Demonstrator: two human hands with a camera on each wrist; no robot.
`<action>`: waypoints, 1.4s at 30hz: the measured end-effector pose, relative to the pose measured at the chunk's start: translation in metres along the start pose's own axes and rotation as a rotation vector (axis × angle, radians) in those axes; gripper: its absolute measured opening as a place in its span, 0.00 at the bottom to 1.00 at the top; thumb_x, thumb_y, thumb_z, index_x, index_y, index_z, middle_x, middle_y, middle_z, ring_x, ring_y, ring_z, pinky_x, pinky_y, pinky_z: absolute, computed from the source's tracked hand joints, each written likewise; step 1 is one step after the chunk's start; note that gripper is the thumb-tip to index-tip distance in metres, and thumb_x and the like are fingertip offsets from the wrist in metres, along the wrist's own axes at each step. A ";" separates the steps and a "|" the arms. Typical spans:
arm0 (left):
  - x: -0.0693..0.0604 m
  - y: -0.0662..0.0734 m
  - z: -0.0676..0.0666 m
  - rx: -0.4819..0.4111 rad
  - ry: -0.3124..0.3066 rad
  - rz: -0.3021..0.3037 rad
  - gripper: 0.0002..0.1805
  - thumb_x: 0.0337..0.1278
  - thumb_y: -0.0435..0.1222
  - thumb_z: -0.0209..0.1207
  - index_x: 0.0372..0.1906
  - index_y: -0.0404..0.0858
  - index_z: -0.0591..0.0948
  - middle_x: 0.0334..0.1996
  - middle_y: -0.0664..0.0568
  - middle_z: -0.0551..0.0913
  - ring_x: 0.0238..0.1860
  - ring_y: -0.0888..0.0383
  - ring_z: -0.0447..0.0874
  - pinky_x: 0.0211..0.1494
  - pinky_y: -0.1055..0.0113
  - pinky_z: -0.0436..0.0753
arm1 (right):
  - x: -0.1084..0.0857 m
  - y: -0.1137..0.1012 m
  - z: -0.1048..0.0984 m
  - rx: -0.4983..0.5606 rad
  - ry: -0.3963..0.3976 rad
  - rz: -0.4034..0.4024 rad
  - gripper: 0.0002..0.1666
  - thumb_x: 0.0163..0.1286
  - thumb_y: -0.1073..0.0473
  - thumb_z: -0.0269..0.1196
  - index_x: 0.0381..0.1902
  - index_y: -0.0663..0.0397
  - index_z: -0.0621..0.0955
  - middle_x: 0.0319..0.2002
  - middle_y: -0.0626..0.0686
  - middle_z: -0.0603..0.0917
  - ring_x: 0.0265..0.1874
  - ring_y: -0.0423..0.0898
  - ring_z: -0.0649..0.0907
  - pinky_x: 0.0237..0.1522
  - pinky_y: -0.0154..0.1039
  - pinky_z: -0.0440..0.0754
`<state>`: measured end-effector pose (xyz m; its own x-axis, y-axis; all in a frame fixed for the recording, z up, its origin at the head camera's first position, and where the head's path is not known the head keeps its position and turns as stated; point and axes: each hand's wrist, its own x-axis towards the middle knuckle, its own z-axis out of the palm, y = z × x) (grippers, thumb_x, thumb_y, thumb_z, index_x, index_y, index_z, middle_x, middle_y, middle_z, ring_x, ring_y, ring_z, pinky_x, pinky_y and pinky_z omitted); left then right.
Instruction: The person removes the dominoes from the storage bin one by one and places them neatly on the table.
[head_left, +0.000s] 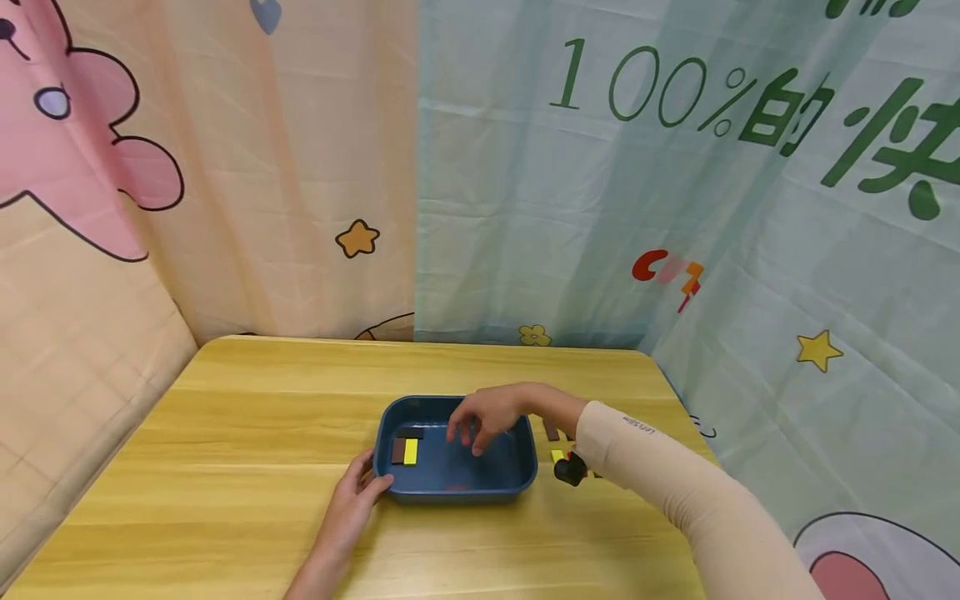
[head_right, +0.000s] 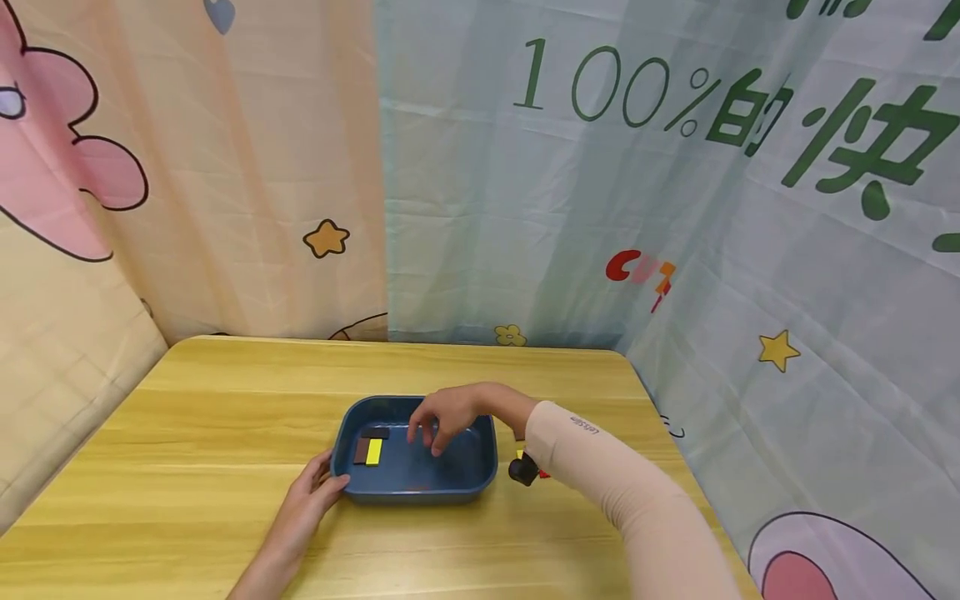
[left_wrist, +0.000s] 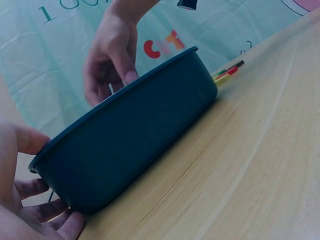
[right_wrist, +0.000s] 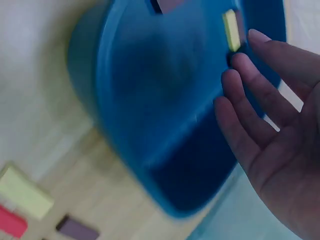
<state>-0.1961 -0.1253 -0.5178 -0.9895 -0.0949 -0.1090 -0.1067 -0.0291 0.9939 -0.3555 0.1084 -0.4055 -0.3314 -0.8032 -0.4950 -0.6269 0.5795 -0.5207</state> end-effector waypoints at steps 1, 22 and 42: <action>0.000 0.000 0.000 -0.002 0.000 0.001 0.31 0.76 0.31 0.55 0.76 0.26 0.61 0.74 0.29 0.61 0.73 0.33 0.63 0.69 0.55 0.74 | 0.006 -0.003 0.003 -0.024 -0.012 -0.002 0.25 0.69 0.65 0.71 0.63 0.51 0.81 0.45 0.47 0.84 0.43 0.39 0.83 0.46 0.32 0.82; 0.000 0.003 0.003 -0.014 -0.015 -0.005 0.31 0.76 0.32 0.54 0.77 0.27 0.61 0.74 0.29 0.61 0.73 0.33 0.61 0.73 0.43 0.66 | 0.064 -0.029 0.044 -0.332 -0.193 -0.168 0.23 0.61 0.76 0.72 0.48 0.49 0.81 0.36 0.46 0.78 0.34 0.36 0.74 0.37 0.25 0.73; 0.000 0.001 -0.001 -0.022 -0.002 -0.014 0.31 0.75 0.31 0.54 0.76 0.27 0.61 0.74 0.30 0.63 0.73 0.34 0.63 0.72 0.47 0.69 | 0.065 -0.025 0.048 -0.270 -0.097 -0.120 0.15 0.66 0.76 0.66 0.40 0.50 0.84 0.31 0.41 0.79 0.30 0.34 0.75 0.35 0.25 0.75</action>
<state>-0.1957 -0.1259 -0.5166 -0.9882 -0.0921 -0.1224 -0.1180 -0.0522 0.9916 -0.3276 0.0487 -0.4576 -0.1830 -0.8393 -0.5120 -0.8264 0.4134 -0.3822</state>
